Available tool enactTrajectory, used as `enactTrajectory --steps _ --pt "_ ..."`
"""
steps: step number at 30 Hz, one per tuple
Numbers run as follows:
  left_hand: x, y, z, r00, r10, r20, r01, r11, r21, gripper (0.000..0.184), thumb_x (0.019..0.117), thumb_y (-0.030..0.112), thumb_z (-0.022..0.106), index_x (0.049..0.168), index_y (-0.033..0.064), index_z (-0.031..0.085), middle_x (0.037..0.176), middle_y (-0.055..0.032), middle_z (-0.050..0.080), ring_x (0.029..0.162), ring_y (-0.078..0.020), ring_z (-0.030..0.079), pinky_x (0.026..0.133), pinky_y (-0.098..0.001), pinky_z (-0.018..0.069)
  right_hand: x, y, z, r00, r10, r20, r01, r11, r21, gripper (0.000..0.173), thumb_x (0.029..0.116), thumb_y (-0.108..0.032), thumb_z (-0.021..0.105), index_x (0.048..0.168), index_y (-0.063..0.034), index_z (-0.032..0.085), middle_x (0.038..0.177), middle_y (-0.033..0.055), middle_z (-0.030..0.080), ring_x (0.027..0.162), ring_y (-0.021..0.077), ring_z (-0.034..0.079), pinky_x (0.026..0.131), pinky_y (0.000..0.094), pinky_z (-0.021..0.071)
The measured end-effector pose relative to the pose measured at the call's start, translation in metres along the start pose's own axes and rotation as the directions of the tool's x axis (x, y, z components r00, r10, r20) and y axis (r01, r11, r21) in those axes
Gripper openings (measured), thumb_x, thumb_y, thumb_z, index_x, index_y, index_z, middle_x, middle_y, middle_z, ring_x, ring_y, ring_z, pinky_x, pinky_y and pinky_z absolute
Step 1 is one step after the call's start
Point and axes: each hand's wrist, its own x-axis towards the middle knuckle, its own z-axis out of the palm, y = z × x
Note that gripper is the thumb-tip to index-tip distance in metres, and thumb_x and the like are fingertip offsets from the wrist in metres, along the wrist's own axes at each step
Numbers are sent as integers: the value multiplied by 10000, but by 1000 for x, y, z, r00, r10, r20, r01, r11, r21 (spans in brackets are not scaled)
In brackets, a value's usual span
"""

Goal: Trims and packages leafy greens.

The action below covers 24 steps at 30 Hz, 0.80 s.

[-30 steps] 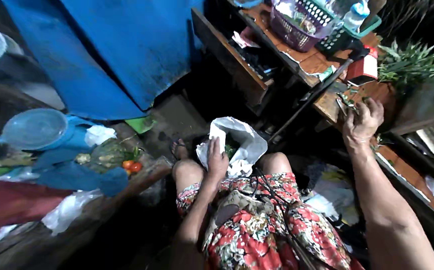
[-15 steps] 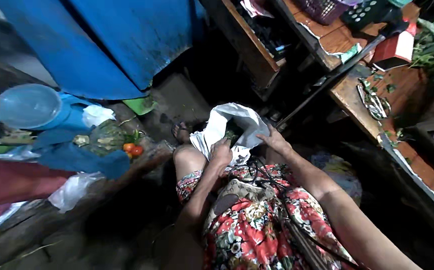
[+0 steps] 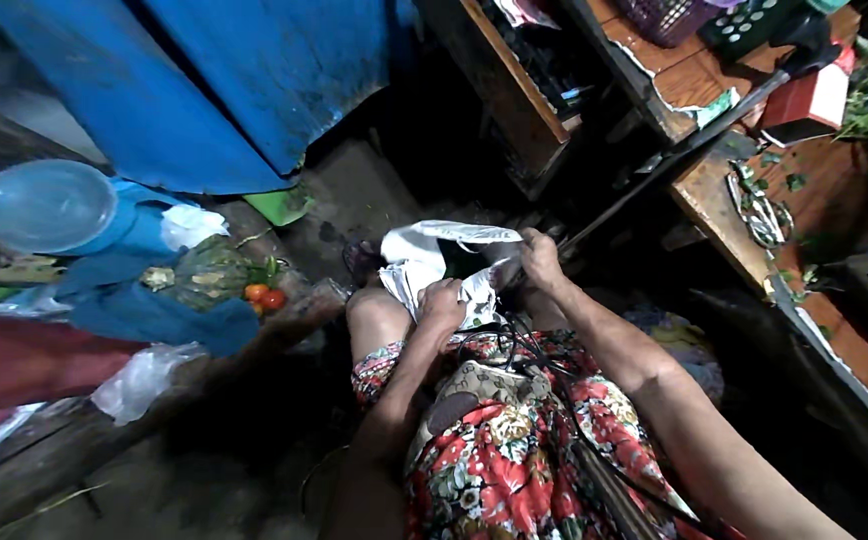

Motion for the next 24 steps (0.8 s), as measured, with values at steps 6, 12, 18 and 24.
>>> enactTrajectory --steps 6,12,18,24 --pt "-10 6 -14 998 -39 45 38 999 6 496 964 331 654 1427 160 602 1369 -125 641 1308 -318 564 1144 -600 323 -9 -55 -2 957 -291 11 291 956 26 249 996 -76 552 1166 -8 721 1110 178 734 1071 300 703 979 510 537" --pt "-14 9 -33 999 -54 6 54 985 -162 549 975 219 612 1503 113 506 1385 -204 610 1265 -409 592 1060 -650 446 -14 -78 -25 861 -501 -90 499 866 -43 252 981 -38 553 1147 10 736 1148 190 732 1116 316 697 1022 485 528" --pt "-23 52 -73 994 10 111 -3 998 -64 446 1024 176 541 1458 79 533 1338 -240 622 1245 -434 597 1040 -663 449 -23 -110 -57 688 -685 -239 675 725 -134 218 922 4 595 1076 3 750 1028 155 754 1004 280 726 938 443 570" --pt "-77 87 -103 981 191 -21 -156 729 -667 367 881 -34 662 1238 13 594 1029 -21 664 942 -46 640 850 -261 556 -63 -149 -77 547 -791 -274 778 601 -183 244 846 14 615 1051 20 746 965 148 747 937 286 721 864 455 578"
